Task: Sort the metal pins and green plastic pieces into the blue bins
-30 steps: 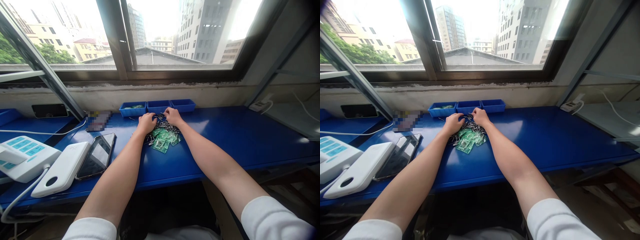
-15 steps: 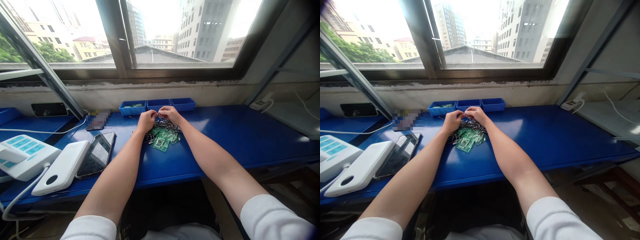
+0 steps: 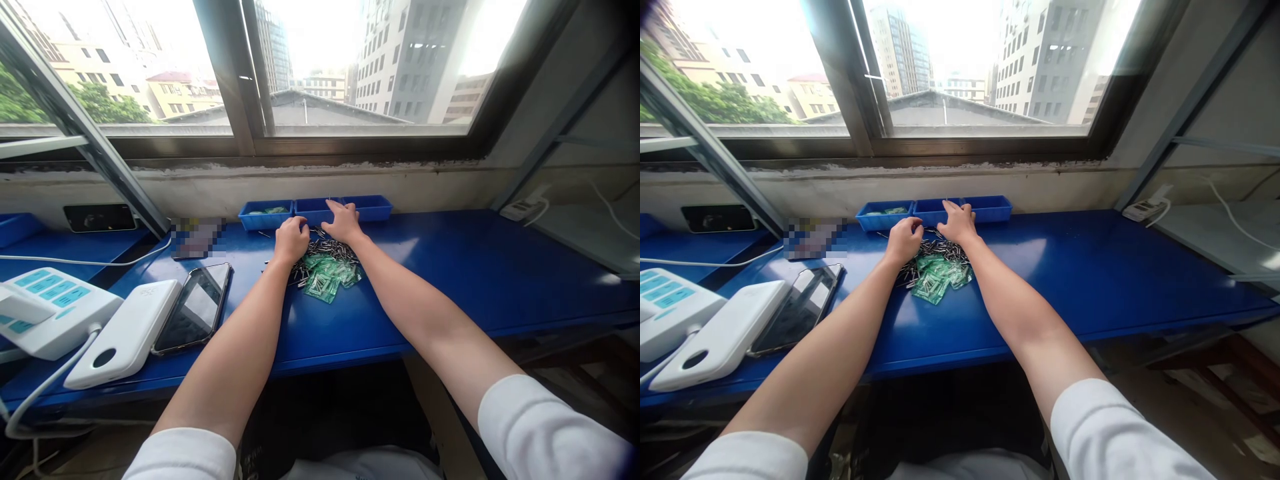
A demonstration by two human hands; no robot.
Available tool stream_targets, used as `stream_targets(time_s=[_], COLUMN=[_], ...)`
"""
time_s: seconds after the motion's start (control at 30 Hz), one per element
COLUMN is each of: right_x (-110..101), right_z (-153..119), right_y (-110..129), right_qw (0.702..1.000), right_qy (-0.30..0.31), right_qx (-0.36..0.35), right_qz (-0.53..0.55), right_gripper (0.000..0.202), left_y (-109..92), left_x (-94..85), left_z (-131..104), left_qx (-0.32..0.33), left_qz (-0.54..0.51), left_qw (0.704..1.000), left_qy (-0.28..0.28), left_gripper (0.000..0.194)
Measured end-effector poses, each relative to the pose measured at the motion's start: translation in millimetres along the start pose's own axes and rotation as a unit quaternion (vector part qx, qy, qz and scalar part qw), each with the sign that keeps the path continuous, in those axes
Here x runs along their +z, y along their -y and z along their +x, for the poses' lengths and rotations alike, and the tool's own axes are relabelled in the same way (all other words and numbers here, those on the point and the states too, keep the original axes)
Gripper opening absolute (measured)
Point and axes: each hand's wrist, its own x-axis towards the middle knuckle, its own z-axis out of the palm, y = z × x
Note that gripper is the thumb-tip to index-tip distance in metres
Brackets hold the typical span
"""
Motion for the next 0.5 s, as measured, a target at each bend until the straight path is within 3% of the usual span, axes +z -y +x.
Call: stream_targets(time_s=[0.2, 0.5], right_x=[6.2, 10.0], right_z=[-0.5, -0.3], right_y=[4.2, -1.3], right_qw=[0.990, 0.996], right_qy=[0.103, 0.080], right_qx=[0.014, 0.019], right_qz=[-0.093, -0.042], right_gripper=[0.075, 0.070], left_y=[2.3, 2.3], left_x=[5.1, 4.5], left_z=[1.5, 1.1], left_qx=[-0.016, -0.020], left_qz=[0.025, 0.046], left_qw=[0.999, 0.997], left_qy=[0.023, 0.060], left_gripper=[0.033, 0.034])
